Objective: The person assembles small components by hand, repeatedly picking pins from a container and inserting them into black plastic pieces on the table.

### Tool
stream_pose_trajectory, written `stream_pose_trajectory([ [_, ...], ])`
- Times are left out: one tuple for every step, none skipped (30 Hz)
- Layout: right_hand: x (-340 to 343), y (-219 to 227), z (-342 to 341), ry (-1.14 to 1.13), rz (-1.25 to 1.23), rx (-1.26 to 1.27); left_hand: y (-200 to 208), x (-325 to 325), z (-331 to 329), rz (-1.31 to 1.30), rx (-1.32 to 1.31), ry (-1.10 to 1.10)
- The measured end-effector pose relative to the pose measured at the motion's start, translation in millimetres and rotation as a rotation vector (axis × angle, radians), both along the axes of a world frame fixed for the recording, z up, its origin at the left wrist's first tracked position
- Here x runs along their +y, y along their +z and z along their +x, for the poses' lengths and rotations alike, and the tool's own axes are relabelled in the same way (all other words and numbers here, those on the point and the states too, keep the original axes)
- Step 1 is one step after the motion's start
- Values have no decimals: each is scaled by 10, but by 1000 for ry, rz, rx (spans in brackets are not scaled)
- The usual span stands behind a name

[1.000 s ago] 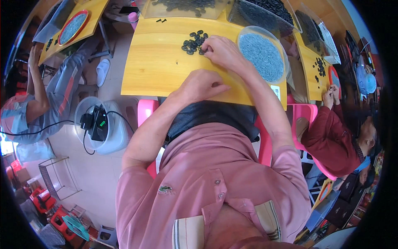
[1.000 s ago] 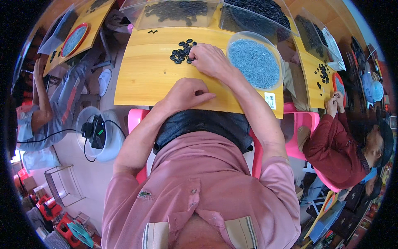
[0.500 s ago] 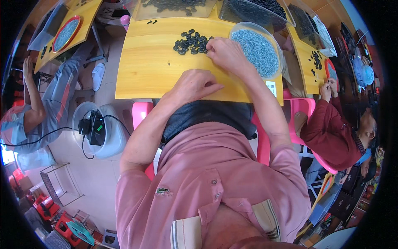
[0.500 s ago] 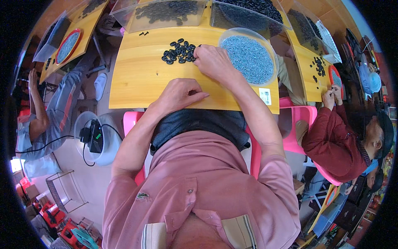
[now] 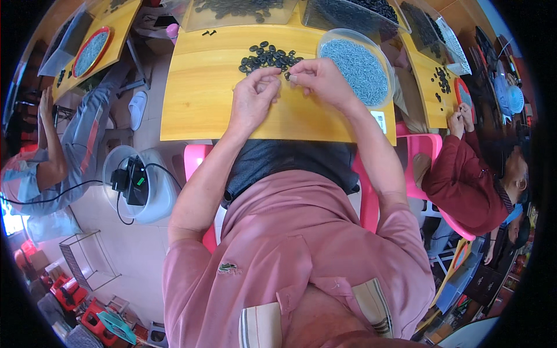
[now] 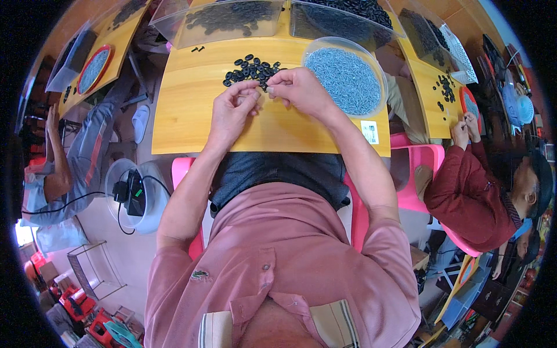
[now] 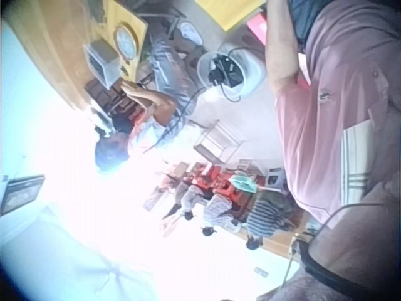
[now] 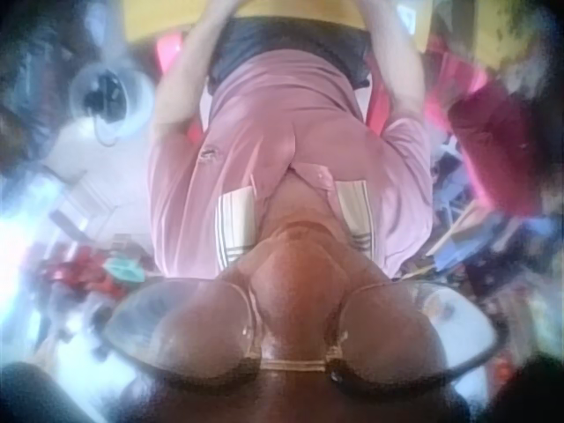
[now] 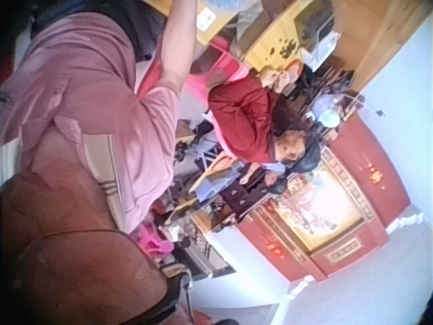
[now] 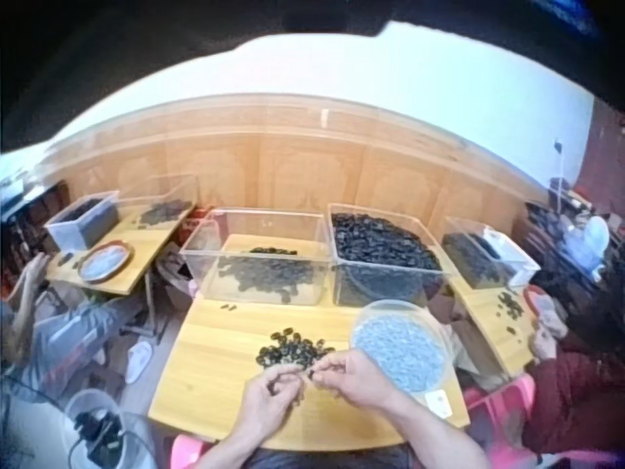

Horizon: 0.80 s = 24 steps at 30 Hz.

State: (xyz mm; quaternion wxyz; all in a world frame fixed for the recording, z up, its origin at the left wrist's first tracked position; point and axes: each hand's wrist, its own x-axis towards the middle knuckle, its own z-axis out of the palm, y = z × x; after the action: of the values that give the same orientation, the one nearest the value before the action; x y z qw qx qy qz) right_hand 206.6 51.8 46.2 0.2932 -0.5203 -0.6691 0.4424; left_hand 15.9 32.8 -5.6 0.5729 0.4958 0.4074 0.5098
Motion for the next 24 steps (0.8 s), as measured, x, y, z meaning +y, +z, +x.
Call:
stream_pose_trajectory([
  [-4,-1,5,44,-134,178,8,3,-8,2,26,-20],
  [-13,-6,4,42,-135,182,16,1,-5,0,30,-22],
  [-23,-12,1,45,-177,228,24,-1,-1,7,-1,-47],
  [-40,-25,-4,46,-221,274,33,-12,-2,12,-31,-73],
  [-44,-38,0,41,-223,280,45,-15,-7,9,-26,-77],
  [-42,-49,7,55,-229,298,57,-15,-18,9,-18,-91],
  [-47,-57,15,69,-234,314,60,-17,-23,10,-10,-105],
  [-58,-58,18,64,-236,319,54,-17,-25,7,-7,-109],
  [-68,-52,17,57,-225,323,49,-14,-24,2,-18,-104],
  [-79,-54,14,48,-215,328,58,-18,-21,-4,-29,-100],
  [-86,-57,17,43,-216,333,67,-23,-15,-6,-25,-106],
  [-91,-59,21,43,-199,317,77,-31,-12,-21,-30,-93],
  [-100,-57,25,41,-181,300,98,-41,-4,-35,-36,-81],
  [-109,-55,29,34,-181,304,105,-45,0,-36,-33,-89],
  [-117,-50,33,37,-163,285,110,-45,-2,-41,-30,-87],
  [-121,-39,31,40,-143,264,111,-40,-4,-44,-28,-85],
  [-136,-17,17,31,-141,265,109,-41,-3,-43,-28,-94],
  [-164,15,-13,20,-126,244,102,-44,-2,-49,-48,-85],
  [-179,39,-30,8,-110,222,97,-47,7,-54,-70,-76],
  [-180,39,-41,-1,-106,218,90,-49,-5,-51,-74,-86],
  [-178,25,-52,11,-87,245,81,-52,-37,-58,-15,-98],
  [-182,16,-45,17,-68,268,87,-50,-50,-65,40,-116],
  [-186,4,-39,3,-64,260,96,-46,-61,-89,113,-134],
  [-188,-12,-33,8,-32,227,98,-62,-17,-85,105,-148],
])
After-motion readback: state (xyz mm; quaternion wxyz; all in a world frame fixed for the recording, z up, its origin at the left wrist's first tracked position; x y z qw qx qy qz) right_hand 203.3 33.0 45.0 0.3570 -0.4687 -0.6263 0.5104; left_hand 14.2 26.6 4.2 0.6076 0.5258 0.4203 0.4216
